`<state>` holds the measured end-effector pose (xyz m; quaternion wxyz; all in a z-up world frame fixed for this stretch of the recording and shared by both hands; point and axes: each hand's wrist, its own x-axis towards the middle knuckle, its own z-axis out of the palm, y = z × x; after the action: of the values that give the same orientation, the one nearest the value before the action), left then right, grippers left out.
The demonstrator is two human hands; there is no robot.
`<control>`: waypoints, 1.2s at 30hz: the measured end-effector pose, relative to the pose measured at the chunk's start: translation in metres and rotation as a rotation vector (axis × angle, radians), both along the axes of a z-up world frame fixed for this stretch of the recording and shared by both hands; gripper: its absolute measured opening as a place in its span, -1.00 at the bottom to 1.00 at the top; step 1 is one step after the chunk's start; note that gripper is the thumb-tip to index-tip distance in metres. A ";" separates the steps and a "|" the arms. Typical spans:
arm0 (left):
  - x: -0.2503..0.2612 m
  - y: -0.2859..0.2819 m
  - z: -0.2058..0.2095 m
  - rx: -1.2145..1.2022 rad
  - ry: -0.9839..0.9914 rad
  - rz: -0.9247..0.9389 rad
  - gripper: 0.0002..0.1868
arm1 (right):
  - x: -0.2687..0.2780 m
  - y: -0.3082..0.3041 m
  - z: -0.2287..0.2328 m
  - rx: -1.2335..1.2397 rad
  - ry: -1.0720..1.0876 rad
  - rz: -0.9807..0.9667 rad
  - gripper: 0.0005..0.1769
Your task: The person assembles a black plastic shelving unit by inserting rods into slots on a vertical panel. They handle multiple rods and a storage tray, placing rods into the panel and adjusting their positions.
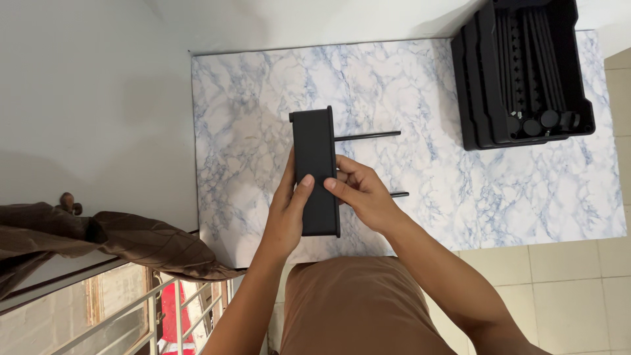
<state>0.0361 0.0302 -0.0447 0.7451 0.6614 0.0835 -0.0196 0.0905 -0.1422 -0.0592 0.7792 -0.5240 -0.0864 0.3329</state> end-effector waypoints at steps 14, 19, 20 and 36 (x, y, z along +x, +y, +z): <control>0.015 0.010 0.007 -0.056 0.073 0.008 -0.24 | -0.041 -0.004 0.007 -0.049 -0.107 0.063 -0.32; 0.014 0.017 0.002 -0.082 0.120 0.020 -0.25 | -0.050 -0.001 0.005 -0.088 -0.146 0.046 -0.38; 0.013 0.019 0.000 -0.086 0.107 0.018 -0.26 | -0.051 0.000 0.005 -0.088 -0.155 0.035 -0.40; -0.043 0.046 -0.019 -0.075 -0.051 -0.036 -0.24 | -0.074 0.011 0.007 -0.209 -0.270 -0.146 -0.43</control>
<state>-0.0073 0.0762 -0.0634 0.7707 0.6348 0.0519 -0.0191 0.0162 -0.1310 -0.0519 0.7239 -0.6468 -0.1171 0.2094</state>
